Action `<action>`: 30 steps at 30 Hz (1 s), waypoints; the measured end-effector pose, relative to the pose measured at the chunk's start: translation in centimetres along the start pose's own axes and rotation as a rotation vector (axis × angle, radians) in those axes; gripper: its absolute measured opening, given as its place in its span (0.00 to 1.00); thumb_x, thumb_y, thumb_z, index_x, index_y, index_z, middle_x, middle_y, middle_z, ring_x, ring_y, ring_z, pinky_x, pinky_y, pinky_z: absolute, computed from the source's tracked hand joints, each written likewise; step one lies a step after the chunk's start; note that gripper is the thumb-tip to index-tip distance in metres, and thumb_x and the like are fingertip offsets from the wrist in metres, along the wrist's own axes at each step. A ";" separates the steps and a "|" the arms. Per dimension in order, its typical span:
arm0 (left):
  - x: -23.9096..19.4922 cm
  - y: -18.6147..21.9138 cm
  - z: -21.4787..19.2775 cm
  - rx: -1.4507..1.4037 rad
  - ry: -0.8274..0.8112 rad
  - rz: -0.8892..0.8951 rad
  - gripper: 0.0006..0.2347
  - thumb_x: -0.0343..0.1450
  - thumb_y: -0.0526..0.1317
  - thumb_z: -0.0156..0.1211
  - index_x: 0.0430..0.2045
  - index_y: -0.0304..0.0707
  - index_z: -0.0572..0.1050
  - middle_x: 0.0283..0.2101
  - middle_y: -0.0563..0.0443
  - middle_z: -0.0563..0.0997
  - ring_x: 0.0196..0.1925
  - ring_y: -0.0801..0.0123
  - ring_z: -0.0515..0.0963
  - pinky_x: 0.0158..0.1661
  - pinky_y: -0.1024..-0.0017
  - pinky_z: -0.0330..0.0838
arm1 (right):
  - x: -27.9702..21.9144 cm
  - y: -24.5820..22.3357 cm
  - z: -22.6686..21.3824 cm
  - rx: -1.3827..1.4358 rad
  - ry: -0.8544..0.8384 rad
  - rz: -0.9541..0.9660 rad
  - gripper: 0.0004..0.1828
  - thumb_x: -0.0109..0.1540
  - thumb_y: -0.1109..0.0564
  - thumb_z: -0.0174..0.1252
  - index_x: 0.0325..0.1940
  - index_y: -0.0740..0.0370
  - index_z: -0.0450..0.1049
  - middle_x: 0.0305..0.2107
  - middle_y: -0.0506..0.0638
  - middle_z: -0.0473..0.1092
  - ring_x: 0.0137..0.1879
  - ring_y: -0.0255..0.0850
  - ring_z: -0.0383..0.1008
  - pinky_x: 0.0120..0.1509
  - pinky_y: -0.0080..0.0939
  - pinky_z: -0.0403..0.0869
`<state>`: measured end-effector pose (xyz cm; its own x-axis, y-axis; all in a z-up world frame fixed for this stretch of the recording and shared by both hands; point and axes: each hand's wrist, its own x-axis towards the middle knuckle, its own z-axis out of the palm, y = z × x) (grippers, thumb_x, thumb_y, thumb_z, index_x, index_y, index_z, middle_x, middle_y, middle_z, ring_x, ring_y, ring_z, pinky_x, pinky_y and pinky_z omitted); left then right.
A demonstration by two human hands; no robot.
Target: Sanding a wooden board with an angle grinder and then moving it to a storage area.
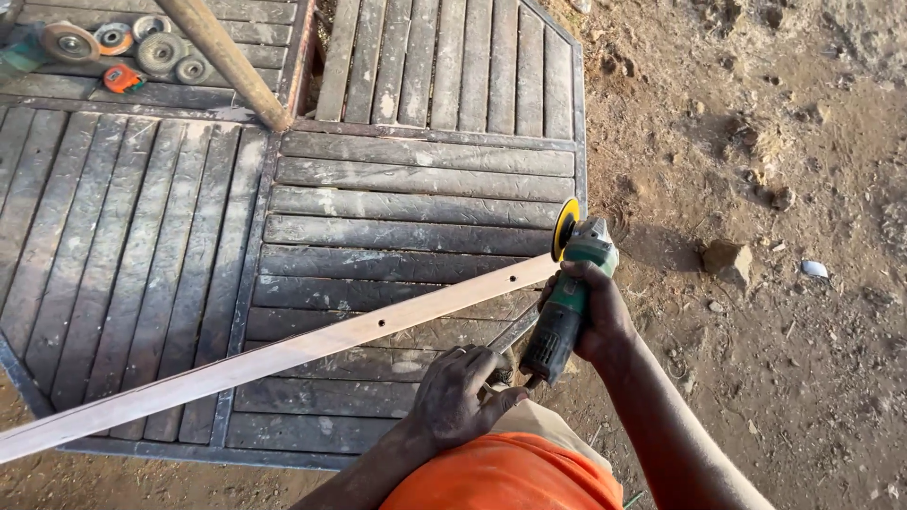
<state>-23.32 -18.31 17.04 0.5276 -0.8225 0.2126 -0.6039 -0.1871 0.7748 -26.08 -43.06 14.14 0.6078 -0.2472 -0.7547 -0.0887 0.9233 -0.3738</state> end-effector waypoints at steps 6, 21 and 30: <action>-1.5 0.3 0.9 0.026 0.053 -0.034 0.15 0.71 0.52 0.65 0.29 0.40 0.73 0.28 0.50 0.79 0.30 0.54 0.79 0.33 0.57 0.72 | -1.2 2.4 1.4 -0.075 0.029 0.009 0.12 0.52 0.57 0.60 0.37 0.59 0.68 0.24 0.50 0.71 0.27 0.41 0.72 0.33 0.41 0.74; -3.5 1.1 -0.3 -0.109 -0.238 -0.353 0.21 0.65 0.58 0.58 0.39 0.42 0.70 0.31 0.46 0.82 0.33 0.49 0.81 0.33 0.53 0.70 | -2.7 5.7 0.8 -0.063 -0.081 0.152 0.12 0.53 0.57 0.61 0.38 0.60 0.69 0.27 0.52 0.71 0.31 0.42 0.72 0.41 0.41 0.75; -3.7 0.6 1.4 -0.657 -0.053 -0.720 0.23 0.64 0.60 0.61 0.41 0.41 0.73 0.29 0.55 0.80 0.28 0.72 0.76 0.31 0.71 0.68 | -5.2 8.0 3.1 -0.335 -0.372 0.112 0.11 0.54 0.57 0.60 0.36 0.66 0.73 0.31 0.58 0.74 0.37 0.48 0.74 0.45 0.50 0.74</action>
<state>-26.44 -16.16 15.93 0.6025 -0.6550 -0.4559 0.3139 -0.3307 0.8900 -27.51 -33.48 16.69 0.8144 0.0253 -0.5798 -0.3801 0.7781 -0.5000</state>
